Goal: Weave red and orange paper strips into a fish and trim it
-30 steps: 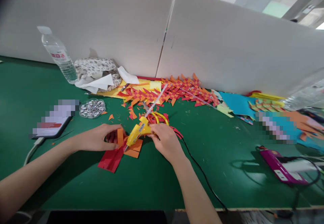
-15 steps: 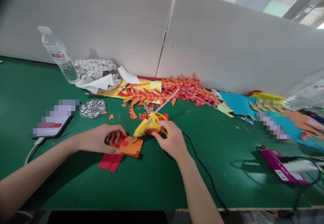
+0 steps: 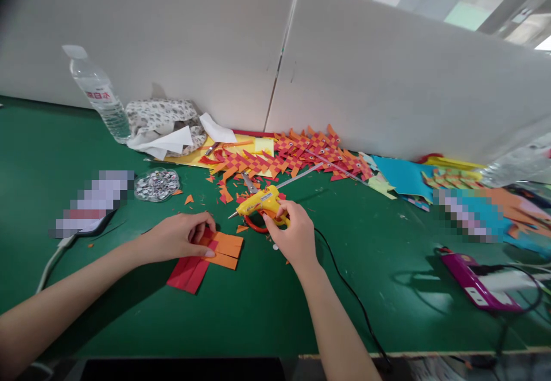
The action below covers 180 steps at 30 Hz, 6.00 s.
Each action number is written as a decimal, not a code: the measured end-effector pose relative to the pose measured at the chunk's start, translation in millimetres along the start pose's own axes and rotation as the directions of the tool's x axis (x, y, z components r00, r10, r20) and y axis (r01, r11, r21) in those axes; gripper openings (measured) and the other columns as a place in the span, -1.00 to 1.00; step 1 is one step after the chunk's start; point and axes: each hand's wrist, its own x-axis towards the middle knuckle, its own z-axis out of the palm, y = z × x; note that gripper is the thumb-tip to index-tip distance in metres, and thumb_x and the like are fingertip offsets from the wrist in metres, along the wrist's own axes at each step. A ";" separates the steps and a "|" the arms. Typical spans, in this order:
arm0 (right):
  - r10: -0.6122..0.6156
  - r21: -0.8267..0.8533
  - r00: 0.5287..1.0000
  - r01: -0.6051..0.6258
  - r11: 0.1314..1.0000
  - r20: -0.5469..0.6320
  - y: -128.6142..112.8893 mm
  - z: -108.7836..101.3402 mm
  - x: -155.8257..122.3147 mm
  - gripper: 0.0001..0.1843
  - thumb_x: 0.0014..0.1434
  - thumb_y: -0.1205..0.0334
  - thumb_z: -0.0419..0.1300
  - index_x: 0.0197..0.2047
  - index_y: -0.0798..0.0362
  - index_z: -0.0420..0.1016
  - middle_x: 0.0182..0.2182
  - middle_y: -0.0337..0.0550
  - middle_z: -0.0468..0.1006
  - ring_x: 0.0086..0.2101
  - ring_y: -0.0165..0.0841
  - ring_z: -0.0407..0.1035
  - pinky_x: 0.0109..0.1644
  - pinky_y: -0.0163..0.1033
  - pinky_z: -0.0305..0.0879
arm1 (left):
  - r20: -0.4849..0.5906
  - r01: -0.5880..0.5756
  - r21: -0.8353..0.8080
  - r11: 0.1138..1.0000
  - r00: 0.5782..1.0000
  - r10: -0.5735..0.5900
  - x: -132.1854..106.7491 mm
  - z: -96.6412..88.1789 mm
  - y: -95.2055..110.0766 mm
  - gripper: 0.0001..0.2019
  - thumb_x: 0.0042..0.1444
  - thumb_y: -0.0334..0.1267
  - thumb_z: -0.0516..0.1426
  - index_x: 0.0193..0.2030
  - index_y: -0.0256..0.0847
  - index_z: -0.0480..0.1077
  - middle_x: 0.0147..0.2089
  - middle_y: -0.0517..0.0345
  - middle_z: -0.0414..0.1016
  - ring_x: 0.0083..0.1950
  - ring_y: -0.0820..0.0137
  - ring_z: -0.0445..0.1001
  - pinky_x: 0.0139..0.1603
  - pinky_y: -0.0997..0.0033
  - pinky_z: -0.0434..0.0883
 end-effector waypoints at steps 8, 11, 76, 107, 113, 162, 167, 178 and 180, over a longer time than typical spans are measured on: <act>-0.015 0.009 1.000 0.015 1.000 -0.007 0.1 0.9 -0.1 -0.77 -0.02 0.21 0.22 -0.47 -0.01 0.18 -0.31 -0.12 0.51 -0.18 -0.21 0.42 -0.17 -0.16 0.30 | -0.004 0.003 0.007 1.000 1.000 -0.003 -1.1 0.8 0.5 -0.59 -0.12 0.11 0.17 -0.21 -0.10 0.30 -0.46 0.31 0.40 -0.47 0.44 0.36 -0.51 0.51 0.10; -0.012 0.009 1.000 0.012 1.000 -0.011 -0.2 0.5 -0.1 -0.77 -0.02 0.20 0.22 -0.48 -0.01 0.18 -0.32 -0.12 0.51 -0.18 -0.21 0.42 -0.17 -0.14 0.30 | -0.011 -0.013 0.004 1.000 1.000 0.013 -1.2 -0.2 -0.1 -0.57 -0.13 0.12 0.18 -0.20 -0.11 0.31 -0.46 0.29 0.40 -0.46 0.44 0.36 -0.50 0.50 0.12; 0.638 0.950 0.769 -0.230 0.210 0.045 -51.0 11.8 14.0 -0.70 -0.03 0.01 0.29 -0.40 0.05 0.36 -0.46 -0.27 0.50 -0.44 -0.45 0.42 -0.26 -0.29 0.40 | -0.248 -0.185 -0.936 0.299 0.950 -0.190 29.4 47.5 75.0 -0.59 -0.01 0.03 0.17 -0.08 -0.17 0.41 -0.04 0.06 0.50 -0.09 0.31 0.46 -0.32 0.53 0.35; 0.540 0.895 0.830 -0.339 0.291 0.139 -34.4 5.0 33.5 -0.56 0.01 -0.13 0.20 -0.17 0.02 0.36 -0.27 -0.19 0.55 -0.24 -0.26 0.47 -0.21 -0.19 0.42 | -0.114 -0.239 0.011 0.971 0.964 0.238 -14.1 -25.9 5.2 -0.66 -0.06 -0.06 0.20 -0.14 -0.12 0.39 -0.11 0.09 0.40 -0.05 0.22 0.35 -0.07 0.30 0.26; 0.472 0.844 0.835 -0.451 0.289 0.284 -29.3 -1.4 32.8 -0.58 -0.05 -0.10 0.27 -0.26 0.04 0.37 -0.43 -0.24 0.53 -0.40 -0.32 0.46 -0.39 -0.30 0.38 | 0.169 -0.297 0.175 0.939 0.948 0.268 -11.6 -26.6 -6.6 -0.45 -0.38 0.12 0.30 -0.29 -0.17 0.31 -0.24 0.14 0.36 -0.23 0.29 0.34 -0.34 0.46 0.18; 0.051 0.195 0.770 -0.225 0.955 0.635 -50.7 3.9 2.3 -0.61 -0.07 -0.06 0.28 -0.41 -0.01 0.20 -0.54 -0.34 0.30 -0.51 -0.42 0.23 -0.44 -0.34 0.14 | -0.042 -0.276 0.067 0.959 0.959 0.280 -1.8 -12.3 -17.0 -0.76 0.22 -0.16 -0.05 -0.10 -0.08 0.38 -0.25 0.19 0.52 -0.25 0.42 0.45 -0.26 0.48 0.29; 0.068 0.204 0.765 -0.256 0.945 0.641 -50.1 4.8 1.8 -0.61 -0.08 -0.06 0.28 -0.43 -0.01 0.19 -0.53 -0.35 0.29 -0.50 -0.43 0.21 -0.43 -0.35 0.14 | -0.034 -0.267 0.057 0.962 0.963 0.269 -1.7 -12.1 -18.3 -0.76 0.22 -0.14 -0.05 -0.10 -0.08 0.38 -0.26 0.20 0.52 -0.26 0.42 0.46 -0.25 0.50 0.29; 0.125 0.234 0.653 -0.434 0.870 0.747 -48.8 1.0 5.0 -0.54 -0.17 0.29 0.34 -0.22 -0.04 0.21 -0.35 -0.33 0.38 -0.31 -0.36 0.33 -0.28 -0.32 0.25 | -0.028 -0.255 0.069 0.964 0.966 0.258 -2.1 -11.8 -17.7 -0.74 0.22 -0.12 -0.06 -0.10 -0.08 0.38 -0.24 0.20 0.51 -0.24 0.42 0.45 -0.22 0.49 0.29; 0.122 0.232 0.669 -0.416 0.879 0.734 -47.8 2.4 4.3 -0.60 -0.12 0.31 0.29 -0.22 -0.04 0.21 -0.35 -0.31 0.38 -0.31 -0.36 0.33 -0.27 -0.32 0.25 | -0.030 -0.256 0.070 0.964 0.966 0.258 -2.2 -11.7 -17.6 -0.75 0.22 -0.12 -0.06 -0.10 -0.08 0.38 -0.24 0.19 0.51 -0.24 0.41 0.45 -0.22 0.49 0.29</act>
